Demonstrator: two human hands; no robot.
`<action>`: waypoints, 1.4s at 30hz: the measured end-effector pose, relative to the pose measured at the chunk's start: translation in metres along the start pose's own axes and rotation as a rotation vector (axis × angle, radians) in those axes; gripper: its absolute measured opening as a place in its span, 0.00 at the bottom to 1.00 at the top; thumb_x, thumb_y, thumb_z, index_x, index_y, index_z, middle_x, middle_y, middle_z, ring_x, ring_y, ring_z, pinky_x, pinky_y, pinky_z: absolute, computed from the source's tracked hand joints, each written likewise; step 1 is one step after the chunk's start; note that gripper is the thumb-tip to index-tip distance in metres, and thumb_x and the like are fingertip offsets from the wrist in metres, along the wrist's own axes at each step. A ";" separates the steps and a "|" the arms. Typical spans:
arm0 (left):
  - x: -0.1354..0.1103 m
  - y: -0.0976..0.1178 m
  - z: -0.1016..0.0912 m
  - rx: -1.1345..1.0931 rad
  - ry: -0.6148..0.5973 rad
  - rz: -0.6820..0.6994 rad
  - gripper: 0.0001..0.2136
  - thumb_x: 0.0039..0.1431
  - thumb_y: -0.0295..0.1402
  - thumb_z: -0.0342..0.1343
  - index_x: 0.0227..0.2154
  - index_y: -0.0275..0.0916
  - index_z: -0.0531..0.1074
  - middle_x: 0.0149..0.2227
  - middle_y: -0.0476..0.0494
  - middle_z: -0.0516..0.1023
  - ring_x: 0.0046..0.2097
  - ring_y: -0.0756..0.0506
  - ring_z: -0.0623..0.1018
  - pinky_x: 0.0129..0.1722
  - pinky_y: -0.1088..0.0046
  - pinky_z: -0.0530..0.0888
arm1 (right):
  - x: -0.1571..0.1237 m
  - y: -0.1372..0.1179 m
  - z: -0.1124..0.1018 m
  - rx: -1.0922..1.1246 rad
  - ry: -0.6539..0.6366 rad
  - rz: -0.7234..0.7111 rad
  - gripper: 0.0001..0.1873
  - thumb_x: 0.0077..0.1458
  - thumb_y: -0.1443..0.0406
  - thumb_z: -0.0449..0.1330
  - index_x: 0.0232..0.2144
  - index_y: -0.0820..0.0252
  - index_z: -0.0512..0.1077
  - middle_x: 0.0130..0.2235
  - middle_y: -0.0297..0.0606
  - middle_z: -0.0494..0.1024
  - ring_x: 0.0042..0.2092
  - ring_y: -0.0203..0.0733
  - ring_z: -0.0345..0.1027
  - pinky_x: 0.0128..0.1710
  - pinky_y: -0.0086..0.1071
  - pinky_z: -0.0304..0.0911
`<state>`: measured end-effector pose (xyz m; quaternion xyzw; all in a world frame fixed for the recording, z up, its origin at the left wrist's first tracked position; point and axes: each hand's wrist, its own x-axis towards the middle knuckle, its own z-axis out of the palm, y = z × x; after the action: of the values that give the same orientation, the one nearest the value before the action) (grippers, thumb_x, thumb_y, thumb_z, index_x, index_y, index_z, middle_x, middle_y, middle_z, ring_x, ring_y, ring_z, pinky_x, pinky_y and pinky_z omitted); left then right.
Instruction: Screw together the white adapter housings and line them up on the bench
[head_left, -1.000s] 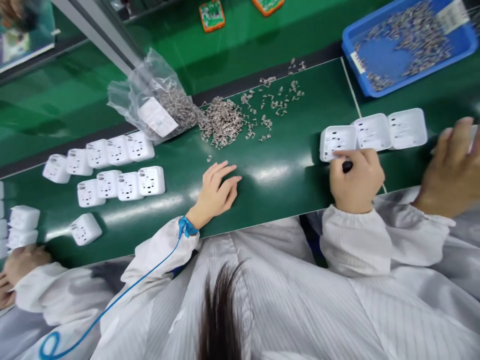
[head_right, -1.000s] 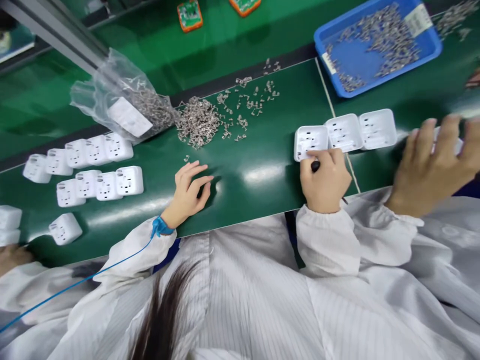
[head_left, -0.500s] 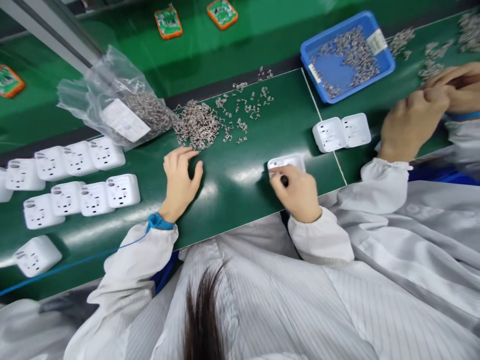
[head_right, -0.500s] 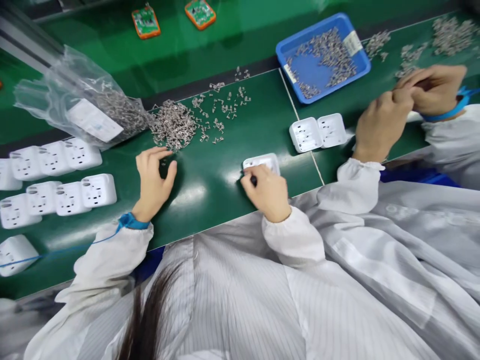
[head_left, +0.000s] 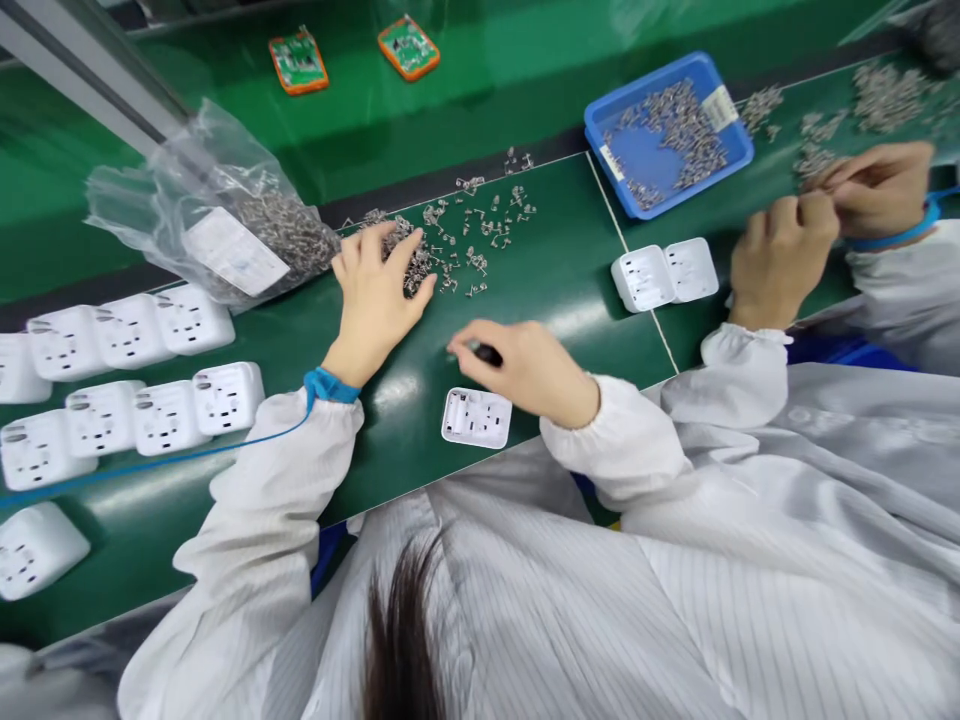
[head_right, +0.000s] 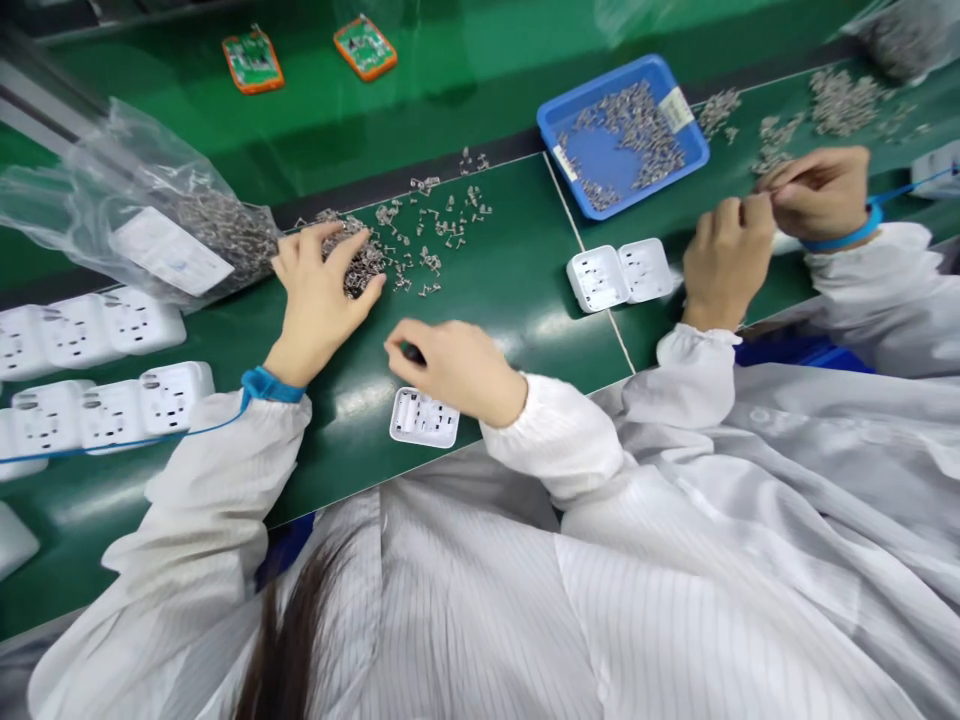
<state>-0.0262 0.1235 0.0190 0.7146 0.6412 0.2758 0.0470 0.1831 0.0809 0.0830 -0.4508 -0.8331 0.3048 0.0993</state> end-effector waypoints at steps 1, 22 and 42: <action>0.007 0.000 0.003 -0.003 -0.033 0.004 0.24 0.58 0.41 0.63 0.57 0.46 0.71 0.61 0.35 0.66 0.59 0.26 0.62 0.59 0.42 0.59 | 0.011 0.003 -0.005 -0.090 0.031 0.034 0.15 0.65 0.60 0.53 0.43 0.57 0.78 0.34 0.36 0.81 0.34 0.39 0.74 0.38 0.31 0.62; 0.010 -0.027 -0.004 0.040 -0.083 0.017 0.12 0.63 0.42 0.59 0.45 0.43 0.78 0.51 0.38 0.73 0.55 0.28 0.66 0.54 0.42 0.64 | 0.130 0.019 -0.020 -0.256 -0.040 -0.074 0.15 0.61 0.69 0.55 0.47 0.58 0.77 0.48 0.41 0.79 0.50 0.48 0.71 0.51 0.41 0.66; 0.000 -0.033 -0.001 -0.137 0.090 -0.012 0.08 0.65 0.39 0.58 0.44 0.45 0.73 0.53 0.41 0.74 0.57 0.33 0.67 0.58 0.49 0.60 | 0.148 0.016 -0.011 -0.298 -0.173 -0.206 0.14 0.66 0.66 0.52 0.48 0.63 0.74 0.51 0.44 0.76 0.55 0.50 0.69 0.56 0.46 0.64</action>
<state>-0.0559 0.1291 0.0060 0.6927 0.6265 0.3506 0.0689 0.1140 0.2119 0.0657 -0.3449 -0.9161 0.2039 -0.0100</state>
